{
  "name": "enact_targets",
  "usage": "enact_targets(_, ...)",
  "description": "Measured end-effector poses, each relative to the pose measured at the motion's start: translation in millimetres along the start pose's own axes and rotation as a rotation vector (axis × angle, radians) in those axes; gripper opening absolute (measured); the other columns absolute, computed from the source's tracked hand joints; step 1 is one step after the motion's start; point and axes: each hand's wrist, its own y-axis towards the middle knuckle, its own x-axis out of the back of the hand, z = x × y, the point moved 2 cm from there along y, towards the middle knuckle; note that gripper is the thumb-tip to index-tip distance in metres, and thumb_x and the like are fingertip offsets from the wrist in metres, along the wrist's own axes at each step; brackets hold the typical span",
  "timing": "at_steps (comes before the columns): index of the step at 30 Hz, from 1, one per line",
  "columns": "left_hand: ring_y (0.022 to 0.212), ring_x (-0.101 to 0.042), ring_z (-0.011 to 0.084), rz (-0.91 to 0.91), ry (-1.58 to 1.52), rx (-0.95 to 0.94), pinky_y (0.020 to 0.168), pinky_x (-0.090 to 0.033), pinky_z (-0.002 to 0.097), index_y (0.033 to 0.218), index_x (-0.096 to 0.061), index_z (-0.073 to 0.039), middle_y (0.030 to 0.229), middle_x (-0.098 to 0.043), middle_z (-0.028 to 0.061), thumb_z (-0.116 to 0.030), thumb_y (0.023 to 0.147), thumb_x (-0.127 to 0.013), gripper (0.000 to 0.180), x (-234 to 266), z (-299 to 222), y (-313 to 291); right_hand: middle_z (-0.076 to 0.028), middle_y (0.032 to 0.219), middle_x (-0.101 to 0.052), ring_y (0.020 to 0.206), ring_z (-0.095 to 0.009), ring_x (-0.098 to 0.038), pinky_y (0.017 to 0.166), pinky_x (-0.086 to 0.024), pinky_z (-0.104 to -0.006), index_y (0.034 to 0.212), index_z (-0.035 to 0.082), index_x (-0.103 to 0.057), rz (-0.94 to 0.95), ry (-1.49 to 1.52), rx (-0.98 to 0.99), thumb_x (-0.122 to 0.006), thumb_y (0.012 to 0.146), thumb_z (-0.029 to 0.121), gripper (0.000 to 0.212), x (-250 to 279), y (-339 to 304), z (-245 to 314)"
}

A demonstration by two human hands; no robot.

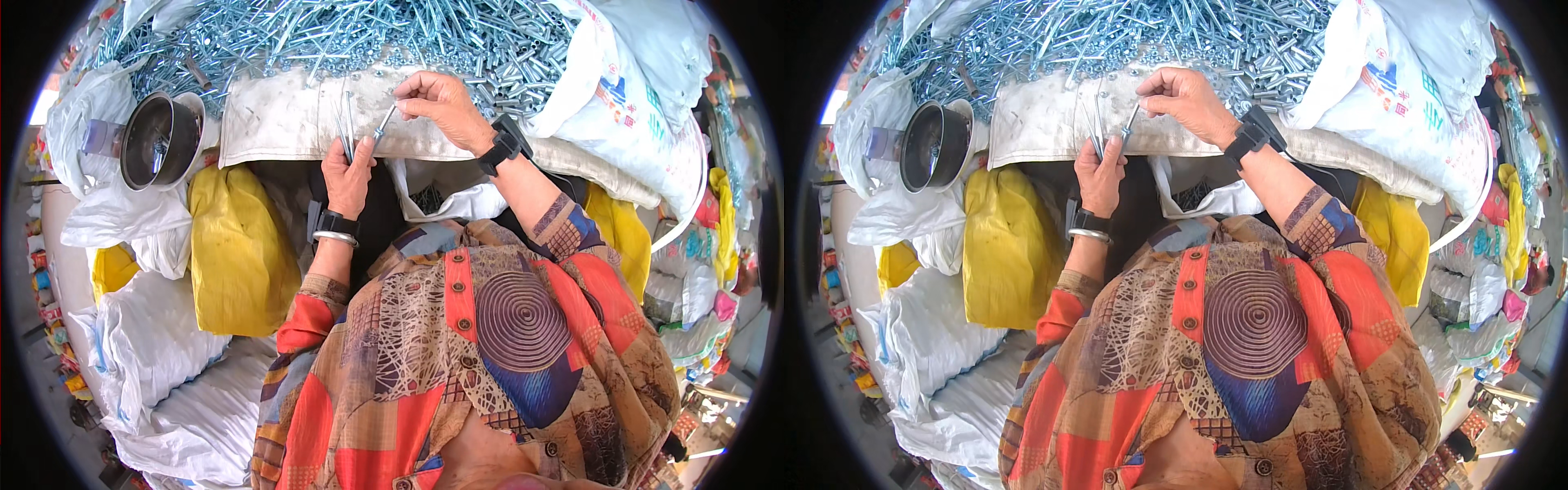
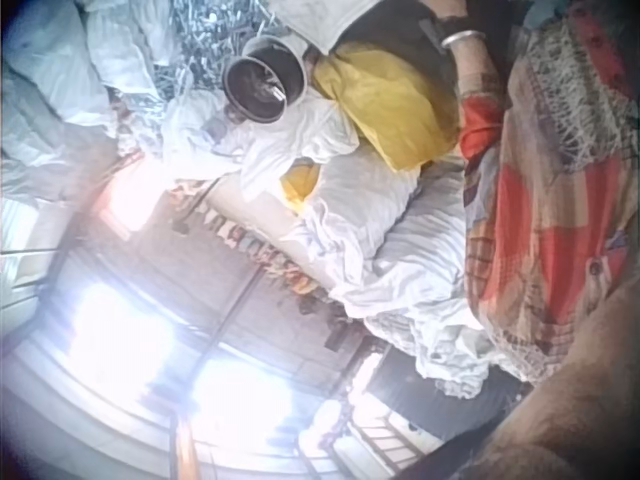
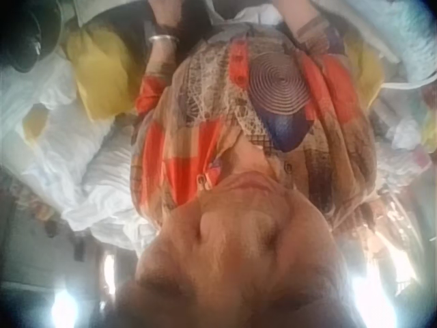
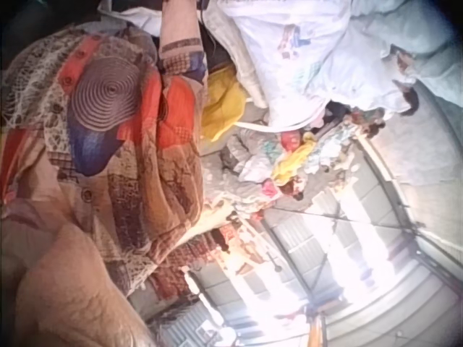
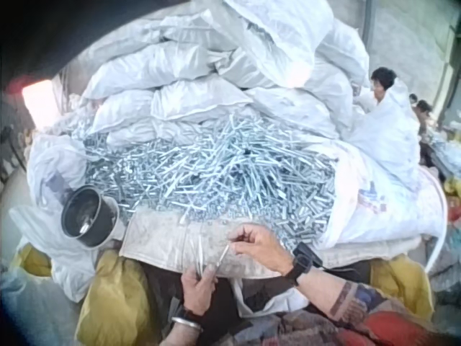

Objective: Sorting metal bolts and assembling them with washers in a warehouse setting.

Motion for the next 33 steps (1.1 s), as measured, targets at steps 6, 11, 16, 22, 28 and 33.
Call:
enact_targets(6,0.055,-0.052,0.0076,-0.04,0.236,-0.187,0.049,-0.041,0.0262,0.081,-0.055,-0.005,0.063,-0.058,0.0003,-0.025,0.09,-0.074,0.028,5,3,-4,-0.004,0.091,-0.067,0.081,-0.011,-0.064,0.077,-0.053,-0.0257,0.105,-0.002,-0.065,-0.016,-0.023,0.016,-0.068,0.089,0.007,0.018,1,-16,-9)
enact_targets(11,0.052,-0.053,0.0308,-0.037,0.676,-0.583,0.051,-0.044,0.0364,0.078,-0.047,-0.002,0.062,-0.056,0.0137,-0.023,0.087,-0.076,0.036,0,-24,-10,-0.004,0.087,-0.065,0.074,-0.011,-0.061,0.071,-0.051,-0.0255,0.102,0.0,-0.066,-0.023,0.217,-0.086,-0.068,0.091,0.007,0.014,10,-29,-20)
enact_targets(16,0.048,-0.052,0.0302,0.072,0.814,-0.679,0.048,-0.043,0.0366,0.077,-0.046,-0.002,0.059,-0.055,0.0134,-0.025,0.088,-0.074,0.038,-4,-34,-11,-0.003,0.083,-0.064,0.071,-0.012,-0.06,0.067,-0.049,-0.0251,0.095,0.004,-0.066,0.049,0.636,-0.289,-0.069,0.092,0.014,0.01,6,-52,-29)
enact_targets(22,0.053,-0.047,0.0037,0.075,-0.085,0.158,0.043,-0.032,0.019,0.095,-0.062,-0.009,0.069,-0.057,-0.003,-0.023,0.098,-0.062,0.014,-23,-5,-23,-0.002,0.087,-0.066,0.076,-0.009,-0.062,0.071,-0.051,-0.0253,0.098,0.002,-0.065,-0.135,0.28,0.013,-0.065,0.095,0.015,0.014,-24,-68,-26)
enact_targets(28,0.06,-0.049,0.0039,0.075,0.004,0.088,0.047,-0.035,0.0196,0.096,-0.061,-0.008,0.072,-0.056,-0.0034,-0.025,0.103,-0.051,0.021,-48,-9,-19,-0.003,0.092,-0.064,0.079,-0.008,-0.06,0.072,-0.051,-0.0241,0.11,-0.001,-0.063,-0.142,0.255,0.016,-0.059,0.098,0.015,0.021,-18,-72,-26)
enact_targets(33,0.055,-0.047,0.0093,-0.063,0.169,-0.141,0.05,-0.038,0.0243,0.084,-0.05,-0.008,0.063,-0.046,-0.0009,-0.03,0.106,-0.043,0.032,-43,-37,7,-0.01,0.079,-0.064,0.069,-0.017,-0.064,0.064,-0.05,-0.0307,0.099,-0.004,-0.064,-0.226,-0.049,0.223,-0.065,0.092,0.015,0.021,9,-51,12)
